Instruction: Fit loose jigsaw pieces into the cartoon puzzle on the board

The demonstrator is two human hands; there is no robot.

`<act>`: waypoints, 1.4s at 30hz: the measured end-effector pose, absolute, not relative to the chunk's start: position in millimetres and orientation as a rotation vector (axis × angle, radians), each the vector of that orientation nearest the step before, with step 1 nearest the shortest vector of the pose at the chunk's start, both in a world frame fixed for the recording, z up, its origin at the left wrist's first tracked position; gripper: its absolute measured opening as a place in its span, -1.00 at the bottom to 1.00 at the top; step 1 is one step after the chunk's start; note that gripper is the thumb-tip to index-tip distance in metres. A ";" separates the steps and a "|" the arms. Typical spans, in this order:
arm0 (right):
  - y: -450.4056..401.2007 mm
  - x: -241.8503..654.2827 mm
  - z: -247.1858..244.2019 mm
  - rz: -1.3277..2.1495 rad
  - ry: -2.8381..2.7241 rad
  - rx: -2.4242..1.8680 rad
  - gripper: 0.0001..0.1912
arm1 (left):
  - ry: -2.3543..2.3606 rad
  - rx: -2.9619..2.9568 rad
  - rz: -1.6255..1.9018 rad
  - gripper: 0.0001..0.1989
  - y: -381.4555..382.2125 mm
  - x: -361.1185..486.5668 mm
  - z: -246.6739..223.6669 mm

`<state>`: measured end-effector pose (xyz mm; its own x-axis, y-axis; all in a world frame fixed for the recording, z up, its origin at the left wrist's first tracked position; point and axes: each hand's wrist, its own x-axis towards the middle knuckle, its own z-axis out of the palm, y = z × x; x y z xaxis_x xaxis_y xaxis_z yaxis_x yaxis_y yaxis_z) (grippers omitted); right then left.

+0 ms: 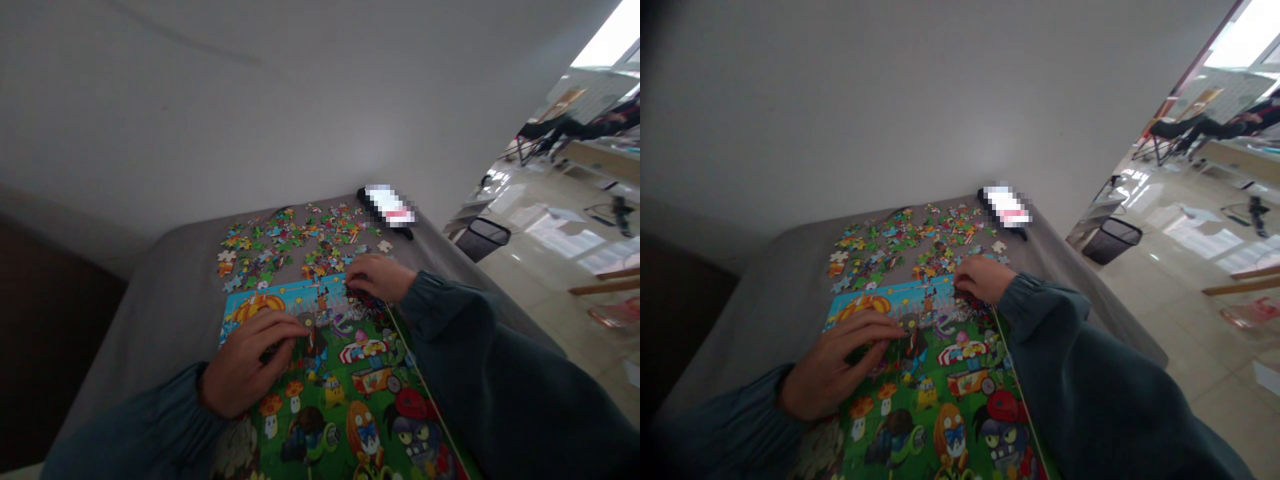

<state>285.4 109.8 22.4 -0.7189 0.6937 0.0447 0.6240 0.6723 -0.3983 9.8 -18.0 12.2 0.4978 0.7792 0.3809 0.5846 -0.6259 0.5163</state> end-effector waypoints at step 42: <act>133.3 241.9 -4.9 0.211 -2.546 -1.277 -0.71 | 1.150 2.496 0.815 -0.75 -13.1 12.8 14.3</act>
